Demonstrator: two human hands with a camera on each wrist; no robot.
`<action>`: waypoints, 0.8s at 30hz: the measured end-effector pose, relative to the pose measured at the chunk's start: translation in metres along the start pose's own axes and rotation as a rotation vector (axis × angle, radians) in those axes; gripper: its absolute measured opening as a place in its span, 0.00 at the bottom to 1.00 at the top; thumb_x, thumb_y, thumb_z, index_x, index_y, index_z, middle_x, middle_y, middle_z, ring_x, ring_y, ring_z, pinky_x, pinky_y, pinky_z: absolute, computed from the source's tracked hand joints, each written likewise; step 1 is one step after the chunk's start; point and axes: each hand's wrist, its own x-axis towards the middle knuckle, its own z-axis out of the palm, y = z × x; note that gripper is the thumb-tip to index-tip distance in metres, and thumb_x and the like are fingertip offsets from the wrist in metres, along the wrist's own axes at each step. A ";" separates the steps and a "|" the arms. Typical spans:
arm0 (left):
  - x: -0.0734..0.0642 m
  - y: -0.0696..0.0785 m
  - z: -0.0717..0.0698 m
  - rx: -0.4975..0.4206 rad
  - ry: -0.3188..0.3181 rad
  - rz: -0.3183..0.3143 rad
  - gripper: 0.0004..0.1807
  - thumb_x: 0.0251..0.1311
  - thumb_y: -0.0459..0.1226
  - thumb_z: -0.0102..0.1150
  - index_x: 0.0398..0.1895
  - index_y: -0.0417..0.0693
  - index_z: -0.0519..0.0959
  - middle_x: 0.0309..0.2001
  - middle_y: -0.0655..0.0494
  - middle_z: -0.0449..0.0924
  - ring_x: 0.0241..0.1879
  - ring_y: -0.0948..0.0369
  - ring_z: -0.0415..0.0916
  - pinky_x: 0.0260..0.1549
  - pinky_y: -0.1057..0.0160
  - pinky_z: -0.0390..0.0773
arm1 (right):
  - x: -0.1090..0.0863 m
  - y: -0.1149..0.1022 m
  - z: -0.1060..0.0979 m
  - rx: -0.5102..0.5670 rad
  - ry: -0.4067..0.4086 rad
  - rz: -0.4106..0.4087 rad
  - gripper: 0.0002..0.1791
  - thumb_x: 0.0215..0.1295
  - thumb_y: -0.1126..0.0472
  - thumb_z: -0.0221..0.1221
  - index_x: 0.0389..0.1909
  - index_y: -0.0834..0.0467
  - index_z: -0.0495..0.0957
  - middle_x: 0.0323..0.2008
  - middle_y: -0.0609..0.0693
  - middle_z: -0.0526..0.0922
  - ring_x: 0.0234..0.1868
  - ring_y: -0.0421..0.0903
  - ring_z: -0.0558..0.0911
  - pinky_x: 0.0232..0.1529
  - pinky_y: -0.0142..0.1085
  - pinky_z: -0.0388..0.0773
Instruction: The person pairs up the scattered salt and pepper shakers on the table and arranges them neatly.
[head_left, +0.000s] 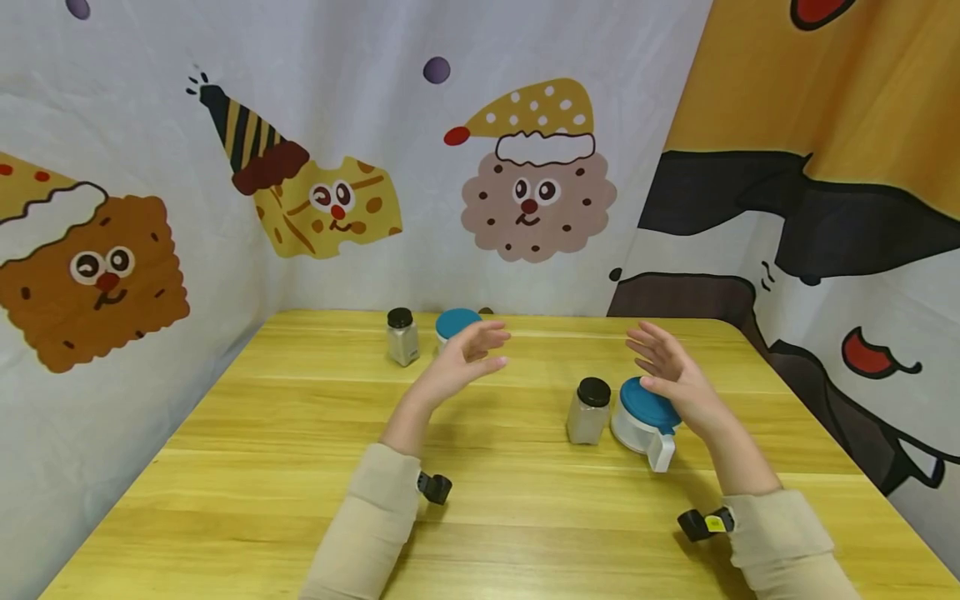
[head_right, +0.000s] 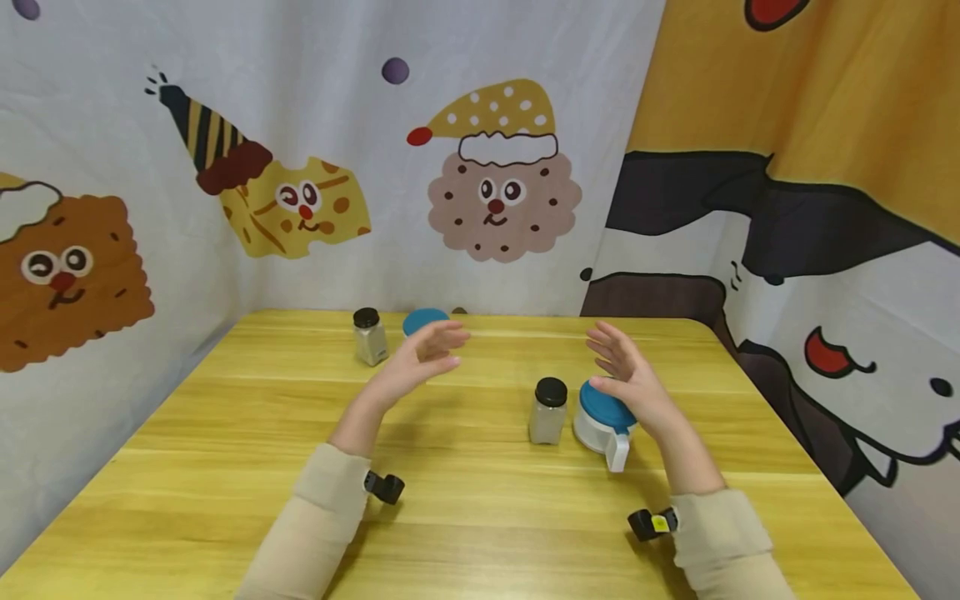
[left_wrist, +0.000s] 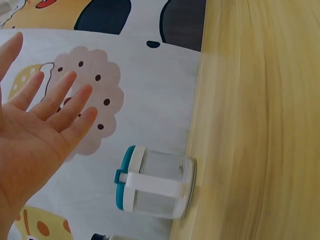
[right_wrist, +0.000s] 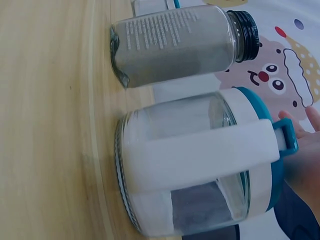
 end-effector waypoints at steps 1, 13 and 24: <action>-0.001 -0.002 -0.001 0.002 0.004 -0.005 0.29 0.66 0.36 0.57 0.69 0.46 0.62 0.64 0.43 0.67 0.65 0.49 0.62 0.64 0.48 0.56 | 0.001 0.000 0.001 0.004 0.000 -0.002 0.37 0.67 0.75 0.52 0.74 0.60 0.48 0.67 0.50 0.61 0.68 0.49 0.60 0.62 0.30 0.60; -0.008 -0.005 -0.017 0.035 0.042 -0.014 0.28 0.67 0.39 0.57 0.68 0.51 0.63 0.63 0.48 0.69 0.64 0.53 0.64 0.64 0.52 0.57 | 0.010 -0.001 0.009 0.023 0.034 0.005 0.37 0.68 0.71 0.54 0.74 0.62 0.48 0.67 0.51 0.62 0.69 0.52 0.58 0.63 0.31 0.61; -0.014 -0.009 -0.033 0.017 0.082 0.011 0.29 0.66 0.33 0.57 0.69 0.41 0.61 0.62 0.43 0.69 0.64 0.42 0.61 0.64 0.46 0.56 | 0.021 0.000 0.015 0.059 0.032 -0.030 0.36 0.69 0.69 0.54 0.73 0.60 0.50 0.68 0.53 0.61 0.70 0.52 0.57 0.64 0.34 0.58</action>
